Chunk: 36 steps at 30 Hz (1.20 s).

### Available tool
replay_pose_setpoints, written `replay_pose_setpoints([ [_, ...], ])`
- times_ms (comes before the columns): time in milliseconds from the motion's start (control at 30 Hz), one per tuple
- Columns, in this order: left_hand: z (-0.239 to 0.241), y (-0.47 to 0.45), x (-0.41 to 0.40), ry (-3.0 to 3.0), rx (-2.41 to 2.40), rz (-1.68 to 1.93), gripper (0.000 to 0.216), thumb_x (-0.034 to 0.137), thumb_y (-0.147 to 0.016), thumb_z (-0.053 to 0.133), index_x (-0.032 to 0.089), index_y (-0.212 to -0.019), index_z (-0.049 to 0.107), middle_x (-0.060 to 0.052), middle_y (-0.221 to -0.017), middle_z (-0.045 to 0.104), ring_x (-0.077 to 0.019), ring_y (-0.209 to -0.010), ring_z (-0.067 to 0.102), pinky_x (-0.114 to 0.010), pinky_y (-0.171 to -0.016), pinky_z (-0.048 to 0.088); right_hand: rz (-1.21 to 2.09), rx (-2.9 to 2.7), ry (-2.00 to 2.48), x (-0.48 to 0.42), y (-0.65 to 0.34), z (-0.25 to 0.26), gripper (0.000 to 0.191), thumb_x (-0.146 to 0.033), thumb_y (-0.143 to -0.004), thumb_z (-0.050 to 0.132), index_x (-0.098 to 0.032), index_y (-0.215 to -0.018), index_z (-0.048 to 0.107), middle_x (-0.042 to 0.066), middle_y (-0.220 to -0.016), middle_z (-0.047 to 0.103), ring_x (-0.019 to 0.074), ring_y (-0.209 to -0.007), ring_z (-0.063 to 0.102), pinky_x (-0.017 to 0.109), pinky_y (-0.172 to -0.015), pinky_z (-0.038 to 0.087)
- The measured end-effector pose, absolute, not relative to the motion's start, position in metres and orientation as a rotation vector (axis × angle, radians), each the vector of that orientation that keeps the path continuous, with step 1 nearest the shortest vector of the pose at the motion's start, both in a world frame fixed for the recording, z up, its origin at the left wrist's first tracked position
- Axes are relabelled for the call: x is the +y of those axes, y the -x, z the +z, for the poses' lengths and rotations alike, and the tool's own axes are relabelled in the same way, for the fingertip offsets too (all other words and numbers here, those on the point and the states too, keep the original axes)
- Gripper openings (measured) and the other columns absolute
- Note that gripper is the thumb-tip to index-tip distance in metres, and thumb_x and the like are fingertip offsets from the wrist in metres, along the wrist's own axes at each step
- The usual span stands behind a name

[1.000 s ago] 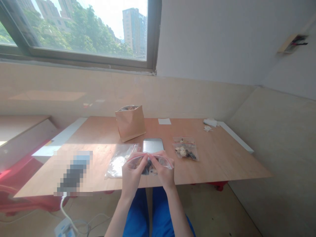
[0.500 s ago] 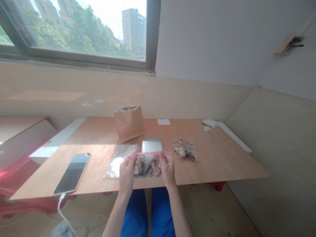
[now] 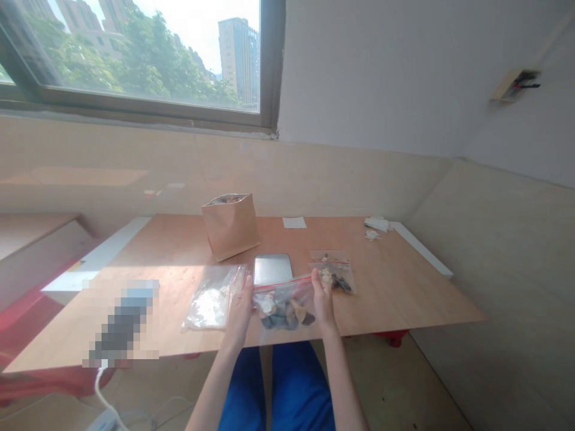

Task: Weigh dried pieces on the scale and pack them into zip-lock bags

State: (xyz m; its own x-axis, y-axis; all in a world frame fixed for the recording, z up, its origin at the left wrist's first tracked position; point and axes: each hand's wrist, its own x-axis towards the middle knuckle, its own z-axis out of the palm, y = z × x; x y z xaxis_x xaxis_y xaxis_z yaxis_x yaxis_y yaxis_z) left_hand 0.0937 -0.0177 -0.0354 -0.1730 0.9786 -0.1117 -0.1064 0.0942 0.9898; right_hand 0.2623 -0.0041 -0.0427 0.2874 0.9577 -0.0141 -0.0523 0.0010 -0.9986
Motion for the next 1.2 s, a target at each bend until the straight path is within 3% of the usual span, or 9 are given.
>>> replay_pose_setpoints([
  [133, -0.037, -0.081, -0.012, -0.978, 1.234, 1.140, 0.059, 0.062, -0.077, 0.039, 0.010, -0.079, 0.067, -0.012, -0.073, 0.069, -0.0179, -0.058, 0.063, -0.029, -0.057, 0.051, 0.822, -0.893, 1.542, 0.019, -0.332, -0.062, 0.065, -0.076, -0.072, 0.031, -0.019, -0.048, 0.053, 0.010, -0.048, 0.060, 0.0200, -0.044, 0.055, 0.031, -0.051, 0.045],
  [233, -0.038, -0.070, -0.007, -1.015, 1.282, 1.208, 0.055, 0.060, -0.076, 0.043, 0.010, -0.078, 0.067, -0.012, -0.072, 0.068, -0.0175, -0.060, 0.063, -0.028, -0.059, 0.051, 0.584, -1.109, 1.720, 0.033, -0.379, -0.079, 0.067, -0.072, -0.076, 0.026, -0.017, -0.052, 0.055, 0.012, -0.053, 0.061, 0.0221, -0.052, 0.057, 0.033, -0.057, 0.043],
  [367, -0.042, -0.061, 0.004, -1.045, 1.320, 1.252, 0.055, 0.061, -0.074, 0.045, 0.010, -0.076, 0.067, -0.012, -0.075, 0.068, -0.0189, -0.063, 0.062, -0.031, -0.062, 0.051, 0.143, -1.242, 1.927, 0.040, -0.395, -0.093, 0.063, -0.060, -0.083, 0.026, -0.009, -0.086, 0.062, 0.020, -0.082, 0.064, 0.0291, -0.079, 0.058, 0.038, -0.070, 0.042],
  [500, -0.044, -0.057, 0.016, -1.140, 1.410, 1.313, 0.051, 0.057, -0.076, 0.043, 0.012, -0.079, 0.066, -0.012, -0.086, 0.068, -0.0221, -0.081, 0.063, -0.033, -0.073, 0.050, -0.338, -1.267, 1.938, 0.035, -0.359, -0.094, 0.053, -0.045, -0.087, 0.030, -0.005, -0.110, 0.056, 0.025, -0.113, 0.053, 0.0332, -0.104, 0.048, 0.045, -0.084, 0.037],
  [700, -0.017, -0.047, 0.055, -1.525, 1.788, 1.547, 0.035, 0.039, -0.082, 0.040, 0.020, -0.104, 0.061, -0.008, -0.113, 0.057, -0.0218, -0.105, 0.053, -0.034, -0.091, 0.041, -0.292, -1.690, 1.915, 0.024, -0.301, -0.101, 0.036, -0.031, -0.087, 0.038, -0.018, -0.112, 0.059, 0.017, -0.131, 0.044, 0.0327, -0.117, 0.040, 0.046, -0.089, 0.035],
  [833, 0.019, -0.033, 0.101, -1.767, 2.054, 1.736, 0.037, 0.029, -0.083, 0.041, 0.021, -0.117, 0.054, -0.010, -0.126, 0.049, -0.0218, -0.122, 0.040, -0.037, -0.104, 0.027, -0.312, -1.700, 2.082, 0.026, -0.308, -0.114, 0.034, -0.027, -0.086, 0.039, -0.015, -0.106, 0.064, 0.020, -0.120, 0.054, 0.0339, -0.112, 0.045, 0.046, -0.086, 0.036],
  [967, 0.041, -0.015, 0.147, -1.850, 2.194, 1.658, 0.043, 0.032, -0.083, 0.042, 0.023, -0.124, 0.049, -0.009, -0.138, 0.038, -0.0254, -0.128, 0.033, -0.041, -0.105, 0.024, -0.390, -1.730, 2.112, 0.030, -0.327, -0.116, 0.032, -0.027, -0.086, 0.041, -0.019, -0.104, 0.065, 0.016, -0.114, 0.058, 0.0294, -0.105, 0.050, 0.039, -0.080, 0.039],
  [1100, 0.040, -0.002, 0.175, -1.956, 2.186, 1.445, 0.042, 0.035, -0.084, 0.040, 0.021, -0.121, 0.053, -0.010, -0.138, 0.041, -0.0292, -0.131, 0.026, -0.048, -0.105, 0.019, -0.347, -1.794, 2.134, 0.033, -0.340, -0.111, 0.031, -0.026, -0.085, 0.043, -0.019, -0.106, 0.065, 0.015, -0.113, 0.059, 0.0275, -0.102, 0.052, 0.036, -0.078, 0.039],
  [1200, 0.034, 0.001, 0.180, -2.001, 2.188, 1.250, 0.039, 0.035, -0.086, 0.036, 0.020, -0.113, 0.059, -0.012, -0.126, 0.054, -0.0305, -0.126, 0.034, -0.050, -0.102, 0.022, -0.293, -1.822, 2.141, 0.037, -0.349, -0.109, 0.031, -0.026, -0.085, 0.045, -0.020, -0.108, 0.064, 0.013, -0.113, 0.060, 0.0271, -0.103, 0.052, 0.036, -0.080, 0.040],
])
